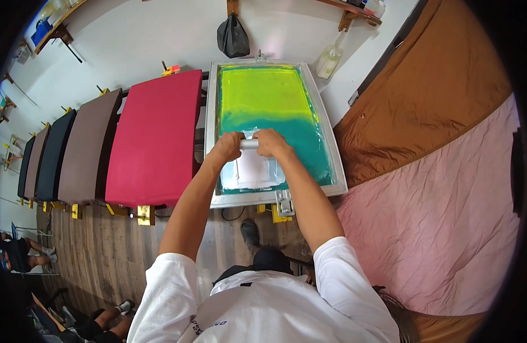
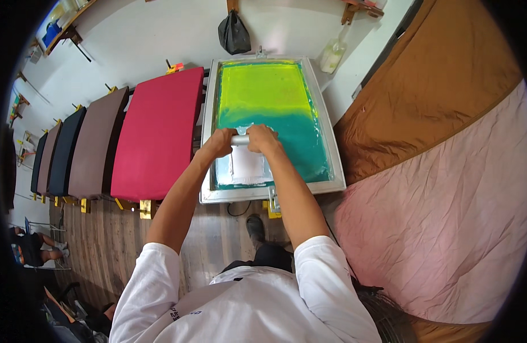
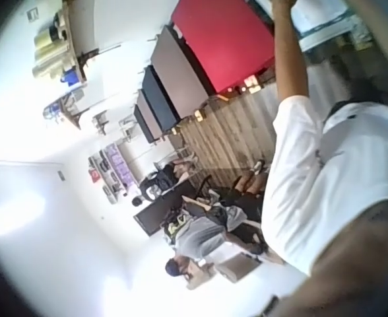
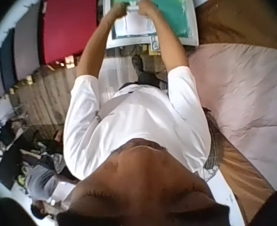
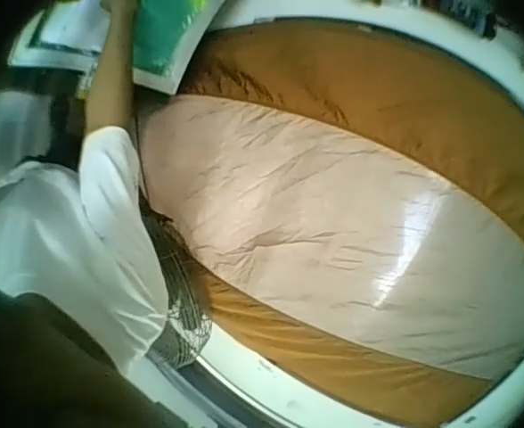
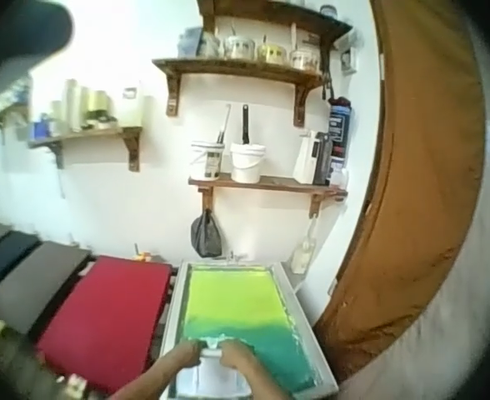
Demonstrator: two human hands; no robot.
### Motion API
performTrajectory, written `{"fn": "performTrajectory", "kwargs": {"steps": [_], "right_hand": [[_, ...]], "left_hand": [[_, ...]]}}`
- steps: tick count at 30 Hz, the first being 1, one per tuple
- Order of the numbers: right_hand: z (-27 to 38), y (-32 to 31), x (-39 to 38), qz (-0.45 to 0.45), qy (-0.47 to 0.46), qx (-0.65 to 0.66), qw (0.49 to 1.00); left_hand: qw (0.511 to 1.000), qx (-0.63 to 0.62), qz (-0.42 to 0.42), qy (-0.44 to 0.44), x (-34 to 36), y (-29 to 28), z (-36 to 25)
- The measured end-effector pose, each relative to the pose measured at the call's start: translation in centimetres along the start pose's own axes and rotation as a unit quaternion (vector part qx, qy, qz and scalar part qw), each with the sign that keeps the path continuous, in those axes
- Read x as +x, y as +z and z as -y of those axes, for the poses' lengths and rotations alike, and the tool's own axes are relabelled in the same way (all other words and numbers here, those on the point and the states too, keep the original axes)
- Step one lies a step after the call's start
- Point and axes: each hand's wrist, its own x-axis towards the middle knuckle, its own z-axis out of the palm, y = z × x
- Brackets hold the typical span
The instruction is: Applying white ink to a mesh screen using a squeegee to print designs onto t-shirts.
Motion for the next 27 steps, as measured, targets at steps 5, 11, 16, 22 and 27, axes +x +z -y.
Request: {"fn": "performTrajectory", "kwargs": {"steps": [5, 11, 16, 22, 27], "right_hand": [[0.2, 0.9, -1.3, -0.021, 0.004, -0.022, 1.0], [0.3, 1.7, -3.3, -0.015, 0.02, -0.036, 0.999], [0.1, 2.5, -5.2, -0.008, 0.024, -0.036, 0.999], [0.4, 3.5, -7.8, -0.014, 0.024, -0.041, 0.999], [0.4, 4.1, -10.1, -0.011, 0.024, -0.033, 0.999]], "left_hand": [[0.997, -0.048, -0.056, -0.011, -1.5, 1.3, -0.5], [0.997, -0.056, -0.053, -0.025, -3.3, 1.7, -1.5], [0.997, -0.056, -0.045, -0.016, -5.0, 2.4, -2.3], [0.996, -0.066, -0.047, -0.023, -7.7, 2.7, -3.5], [0.998, -0.044, -0.047, -0.01, -9.7, 2.7, -4.8]]}}
